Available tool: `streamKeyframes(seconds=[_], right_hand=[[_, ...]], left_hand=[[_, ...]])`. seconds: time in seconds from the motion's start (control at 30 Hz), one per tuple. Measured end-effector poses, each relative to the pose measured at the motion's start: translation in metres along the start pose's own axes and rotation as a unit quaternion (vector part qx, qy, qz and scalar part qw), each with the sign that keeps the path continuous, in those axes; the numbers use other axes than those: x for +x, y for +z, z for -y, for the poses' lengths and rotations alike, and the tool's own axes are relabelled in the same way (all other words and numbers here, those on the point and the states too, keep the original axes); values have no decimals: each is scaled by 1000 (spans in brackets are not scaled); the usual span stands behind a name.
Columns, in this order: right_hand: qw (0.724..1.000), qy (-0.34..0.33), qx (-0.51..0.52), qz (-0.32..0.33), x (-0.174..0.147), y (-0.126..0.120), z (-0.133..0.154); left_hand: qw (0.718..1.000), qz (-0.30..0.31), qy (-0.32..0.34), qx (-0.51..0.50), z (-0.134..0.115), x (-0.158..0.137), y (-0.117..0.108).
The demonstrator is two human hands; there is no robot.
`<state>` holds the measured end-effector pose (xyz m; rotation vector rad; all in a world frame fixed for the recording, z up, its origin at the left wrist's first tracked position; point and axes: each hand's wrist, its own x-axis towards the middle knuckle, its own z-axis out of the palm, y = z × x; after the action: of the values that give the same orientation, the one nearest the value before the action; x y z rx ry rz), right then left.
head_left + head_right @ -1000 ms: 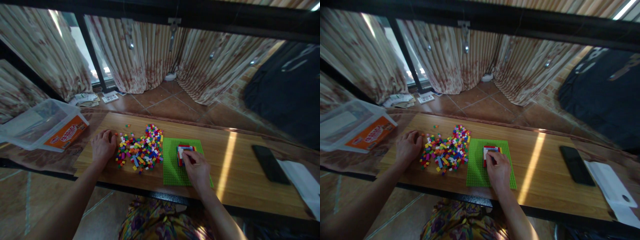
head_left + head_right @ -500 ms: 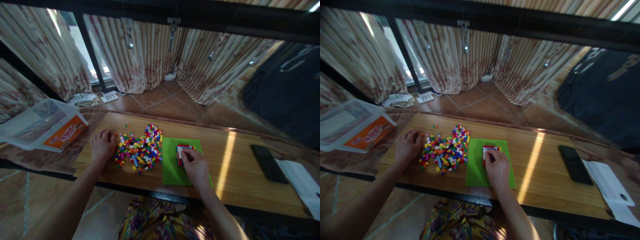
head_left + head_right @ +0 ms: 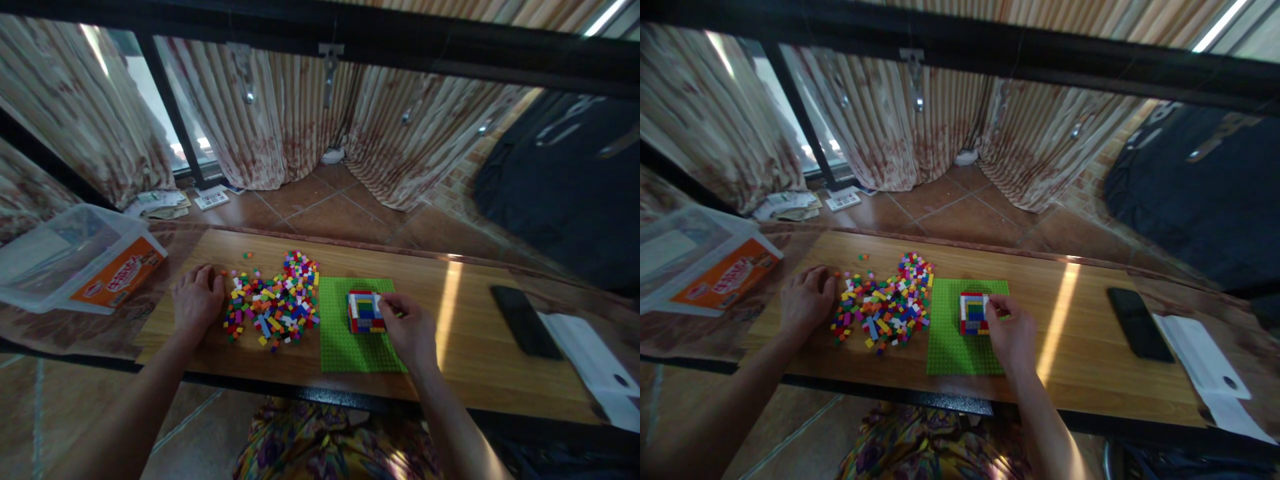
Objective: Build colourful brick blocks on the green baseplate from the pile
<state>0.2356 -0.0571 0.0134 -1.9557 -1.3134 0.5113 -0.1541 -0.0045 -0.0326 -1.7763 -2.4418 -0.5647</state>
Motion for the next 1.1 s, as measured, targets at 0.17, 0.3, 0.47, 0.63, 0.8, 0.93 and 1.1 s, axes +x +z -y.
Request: streamKeyframes(seconds=[0.17, 0.3, 0.47, 0.63, 0.8, 0.93, 1.1], right_hand=[[997, 9, -77, -16, 17, -14, -5], [995, 13, -100, -8, 21, -13, -8], [996, 18, -81, -11, 25, -15, -13], [996, 12, -84, 0, 26, -11, -16], [996, -31, -82, 21, 27, -4, -22], [994, -68, -74, 36, 27, -4, -26], [990, -127, -43, 51, 31, -7, -26]], left_hand=[[1000, 10, 1, 5, -2, 0, -4], [1000, 15, 2, 6, -3, 0, -6], [1000, 3, 8, 7, -2, 0, -4], [1000, 0, 17, 4, 1, 1, -2], [1000, 6, 11, 1, 1, 1, -2], [1000, 8, 12, -5, 0, 2, -3], [1000, 10, 10, -9, 0, 2, -4]])
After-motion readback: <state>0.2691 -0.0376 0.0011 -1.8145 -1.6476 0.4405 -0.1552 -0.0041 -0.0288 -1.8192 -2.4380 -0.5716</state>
